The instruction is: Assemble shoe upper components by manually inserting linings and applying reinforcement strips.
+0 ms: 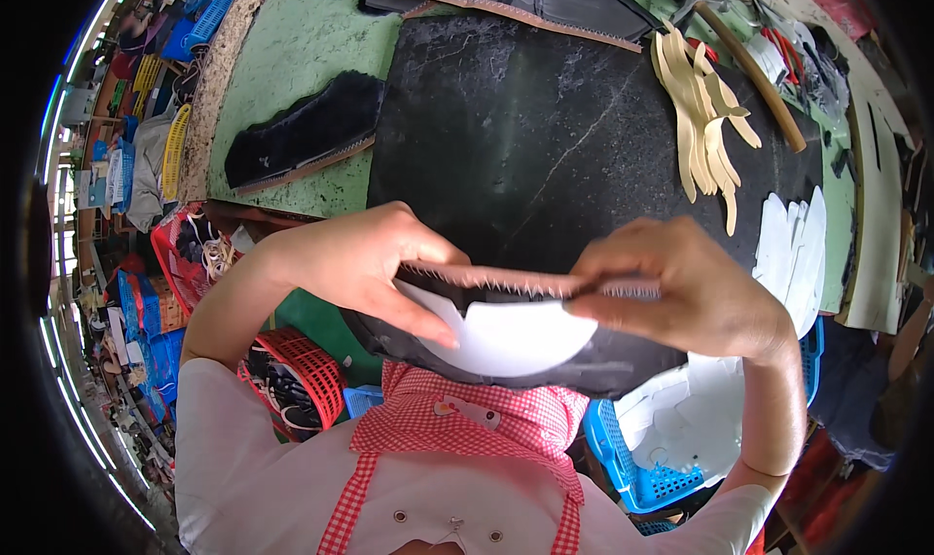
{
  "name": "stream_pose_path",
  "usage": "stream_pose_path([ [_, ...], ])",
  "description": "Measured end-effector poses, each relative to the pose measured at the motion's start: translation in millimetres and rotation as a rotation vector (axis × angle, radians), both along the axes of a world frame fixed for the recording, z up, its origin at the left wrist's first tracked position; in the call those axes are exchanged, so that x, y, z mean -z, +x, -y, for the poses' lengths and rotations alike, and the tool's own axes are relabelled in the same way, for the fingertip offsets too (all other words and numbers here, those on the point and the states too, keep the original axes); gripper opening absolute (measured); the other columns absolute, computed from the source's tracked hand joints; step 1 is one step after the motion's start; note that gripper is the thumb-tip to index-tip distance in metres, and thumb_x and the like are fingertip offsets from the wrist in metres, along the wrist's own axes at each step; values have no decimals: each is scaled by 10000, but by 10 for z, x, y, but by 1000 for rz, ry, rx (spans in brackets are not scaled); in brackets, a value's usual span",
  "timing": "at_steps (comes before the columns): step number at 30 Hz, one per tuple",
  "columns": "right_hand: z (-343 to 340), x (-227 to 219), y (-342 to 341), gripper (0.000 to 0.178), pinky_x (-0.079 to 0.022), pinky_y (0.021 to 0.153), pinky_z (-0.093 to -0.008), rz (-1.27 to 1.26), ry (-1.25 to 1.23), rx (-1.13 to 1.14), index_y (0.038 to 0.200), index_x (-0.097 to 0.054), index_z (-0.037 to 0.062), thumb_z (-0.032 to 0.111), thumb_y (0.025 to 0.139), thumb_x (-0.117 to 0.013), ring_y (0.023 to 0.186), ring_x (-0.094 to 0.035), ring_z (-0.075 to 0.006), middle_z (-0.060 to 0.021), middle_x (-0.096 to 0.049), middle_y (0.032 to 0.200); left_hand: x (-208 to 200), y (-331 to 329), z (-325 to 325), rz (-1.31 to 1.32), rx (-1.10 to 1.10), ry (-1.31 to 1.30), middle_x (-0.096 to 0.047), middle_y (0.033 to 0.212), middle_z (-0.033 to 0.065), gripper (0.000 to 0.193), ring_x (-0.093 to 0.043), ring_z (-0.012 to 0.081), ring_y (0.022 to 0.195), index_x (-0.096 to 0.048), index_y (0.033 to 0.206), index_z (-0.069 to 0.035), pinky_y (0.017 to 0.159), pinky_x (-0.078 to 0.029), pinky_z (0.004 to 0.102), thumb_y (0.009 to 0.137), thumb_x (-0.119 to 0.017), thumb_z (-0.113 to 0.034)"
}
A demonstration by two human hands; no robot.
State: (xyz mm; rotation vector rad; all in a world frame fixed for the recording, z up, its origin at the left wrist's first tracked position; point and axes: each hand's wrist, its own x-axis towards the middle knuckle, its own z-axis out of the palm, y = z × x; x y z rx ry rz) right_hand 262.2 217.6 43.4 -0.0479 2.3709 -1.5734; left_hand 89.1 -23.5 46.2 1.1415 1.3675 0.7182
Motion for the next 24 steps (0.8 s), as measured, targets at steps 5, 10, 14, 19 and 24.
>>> stream_pose_path([
  [5, 139, -273, -181, 334, -499, 632, -320, 135, -16, -348, 1032, -723, 1, 275, 853, -789, 674, -677, -214, -121, -727, 829, -52, 52, -135, -22, 79, -19, -743, 806, 87, 366, -643, 76, 675, -730, 1023, 24, 603, -500, 260, 785, -859, -223],
  [10, 237, -39, -97, 319, -538, 753, -286, 68, -290, -269, 1153, -691, -22, 130, 883, -769, 800, -671, -110, -89, -738, 897, 31, 17, -112, 230, 100, -92, -582, 614, 20, 318, -444, 36, 550, -748, 943, 18, 493, -342, 267, 837, -826, -271],
  [14, 229, -4, -115, 402, -520, 842, -271, 327, -275, -246, 1219, -670, -10, 152, 871, -788, 933, -643, -79, -85, -742, 1011, 24, 49, -131, 55, 107, -75, -384, 559, 22, 390, -329, 49, 547, -683, 777, 32, 483, -260, 331, 882, -784, -329],
  [19, 285, 76, -80, 530, -508, 839, -269, 324, -389, -105, 1332, -628, 41, 159, 847, -806, 882, -629, -73, -59, -737, 938, 61, 64, -185, -50, 49, 21, -420, 565, 53, 375, -375, 65, 557, -662, 768, 38, 500, -304, 330, 908, -752, -298],
  [24, 380, 142, -221, 166, -508, 613, -378, -141, 328, 164, 871, -632, 23, 151, 822, -725, 651, -670, -262, -142, -645, 705, 147, 129, -282, -636, -114, 221, -615, 620, 157, 245, -633, 246, 556, -667, 882, 8, 542, -478, 396, 915, -692, -234],
])
